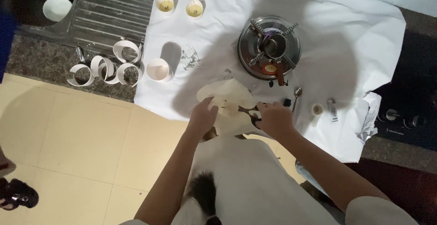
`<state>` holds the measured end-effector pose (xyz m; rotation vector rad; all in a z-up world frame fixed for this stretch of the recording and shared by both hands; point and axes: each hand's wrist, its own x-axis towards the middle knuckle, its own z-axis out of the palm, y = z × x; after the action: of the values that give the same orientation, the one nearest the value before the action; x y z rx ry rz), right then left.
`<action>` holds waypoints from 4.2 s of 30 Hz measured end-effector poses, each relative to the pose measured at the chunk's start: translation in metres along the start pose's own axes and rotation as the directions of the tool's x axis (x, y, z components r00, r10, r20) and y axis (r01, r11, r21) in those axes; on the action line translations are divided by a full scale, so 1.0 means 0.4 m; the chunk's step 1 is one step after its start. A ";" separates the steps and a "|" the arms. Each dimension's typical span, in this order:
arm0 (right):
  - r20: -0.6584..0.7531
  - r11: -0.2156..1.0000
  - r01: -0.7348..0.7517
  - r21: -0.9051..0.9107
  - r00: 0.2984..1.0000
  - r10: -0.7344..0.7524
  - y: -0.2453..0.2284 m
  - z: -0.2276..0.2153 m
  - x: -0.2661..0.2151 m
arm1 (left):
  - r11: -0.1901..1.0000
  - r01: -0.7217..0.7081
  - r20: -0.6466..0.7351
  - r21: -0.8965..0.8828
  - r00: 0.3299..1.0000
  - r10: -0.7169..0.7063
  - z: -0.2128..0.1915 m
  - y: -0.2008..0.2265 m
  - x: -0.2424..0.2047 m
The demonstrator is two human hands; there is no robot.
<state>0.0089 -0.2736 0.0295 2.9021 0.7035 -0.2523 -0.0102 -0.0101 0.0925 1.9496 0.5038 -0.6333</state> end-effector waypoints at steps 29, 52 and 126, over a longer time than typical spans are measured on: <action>0.124 0.902 -0.407 0.141 0.912 0.392 0.257 -0.244 0.110 | 0.998 -0.057 0.004 -0.029 0.998 0.057 -0.040 0.029 -0.004; 0.635 -0.483 -0.639 0.599 0.746 -0.200 0.368 0.003 0.293 | 0.989 0.119 -0.030 -0.092 0.992 -0.122 -0.030 0.067 -0.043; 0.839 0.748 -0.422 0.513 0.431 -0.332 0.112 -0.280 0.095 | 0.498 -0.515 -0.096 0.698 0.621 0.778 0.094 -0.381 0.335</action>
<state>0.0772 -0.2762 0.1358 2.5587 0.2922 -2.3124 -0.0043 0.0314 -0.1097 2.6841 -0.3266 0.1861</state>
